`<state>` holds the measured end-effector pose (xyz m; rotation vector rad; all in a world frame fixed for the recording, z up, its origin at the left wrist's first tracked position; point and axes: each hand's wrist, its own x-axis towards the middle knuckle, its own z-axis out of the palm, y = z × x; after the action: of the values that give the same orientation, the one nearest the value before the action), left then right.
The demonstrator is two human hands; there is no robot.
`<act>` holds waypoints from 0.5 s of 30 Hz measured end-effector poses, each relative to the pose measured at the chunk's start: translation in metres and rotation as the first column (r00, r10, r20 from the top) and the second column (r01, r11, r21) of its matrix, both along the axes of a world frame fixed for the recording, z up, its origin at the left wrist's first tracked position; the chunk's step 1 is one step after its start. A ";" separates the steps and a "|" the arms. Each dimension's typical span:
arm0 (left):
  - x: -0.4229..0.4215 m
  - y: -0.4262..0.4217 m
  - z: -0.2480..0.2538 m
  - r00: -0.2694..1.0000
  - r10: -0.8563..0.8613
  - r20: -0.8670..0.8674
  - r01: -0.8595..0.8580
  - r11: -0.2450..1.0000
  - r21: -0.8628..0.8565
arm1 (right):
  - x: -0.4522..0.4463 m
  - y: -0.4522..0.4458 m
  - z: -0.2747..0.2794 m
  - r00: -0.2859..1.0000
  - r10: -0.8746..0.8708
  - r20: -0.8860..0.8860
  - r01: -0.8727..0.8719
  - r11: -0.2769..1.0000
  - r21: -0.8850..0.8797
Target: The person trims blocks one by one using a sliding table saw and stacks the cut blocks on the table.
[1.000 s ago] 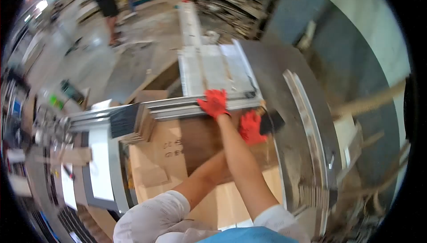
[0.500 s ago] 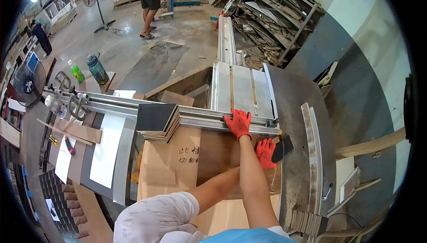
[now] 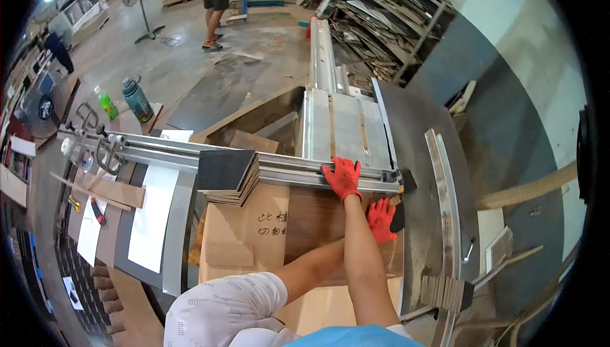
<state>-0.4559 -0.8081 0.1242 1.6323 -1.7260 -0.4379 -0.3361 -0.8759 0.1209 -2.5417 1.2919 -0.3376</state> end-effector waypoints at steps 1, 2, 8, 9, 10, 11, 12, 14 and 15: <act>0.000 0.000 0.000 1.000 0.008 0.007 -0.008 1.000 -0.015 | -0.004 -0.002 -0.001 1.000 -0.009 0.016 0.009 1.000 0.004; -0.001 0.002 -0.001 1.000 0.007 0.012 -0.007 0.999 -0.032 | -0.005 -0.003 0.000 1.000 0.009 0.026 -0.010 0.999 0.048; -0.015 -0.007 -0.018 0.999 0.005 0.053 0.002 0.991 -0.134 | -0.047 0.056 0.036 0.967 -0.040 0.250 0.017 0.995 0.094; -0.009 -0.004 0.004 0.996 -0.039 0.082 0.041 0.999 -0.023 | -0.066 0.075 0.032 0.913 -0.037 0.406 0.024 0.999 0.036; -0.016 -0.008 -0.015 0.997 -0.048 0.056 0.048 0.999 0.002 | -0.089 0.103 0.046 0.891 -0.089 0.445 0.075 0.996 0.050; -0.019 -0.009 -0.022 0.997 -0.039 0.061 0.038 0.999 0.021 | -0.115 0.134 0.071 0.865 -0.126 0.486 0.112 0.992 0.058; -0.021 -0.008 -0.020 0.997 -0.023 0.069 0.020 0.999 0.038 | -0.141 0.167 0.090 0.825 -0.221 0.519 0.172 0.975 0.142; -0.032 0.006 -0.017 0.987 0.077 0.139 -0.080 0.997 0.009 | -0.202 0.247 0.104 0.786 -0.354 0.507 0.348 0.931 0.110; -0.036 0.012 -0.016 0.977 0.126 0.171 -0.129 0.992 0.004 | -0.222 0.284 0.122 0.712 -0.431 0.554 0.445 0.888 0.119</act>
<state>-0.4915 -0.7966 0.1086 1.8246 -1.7309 -0.2557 -0.5578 -0.5919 0.2425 -1.8623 1.6017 -1.1207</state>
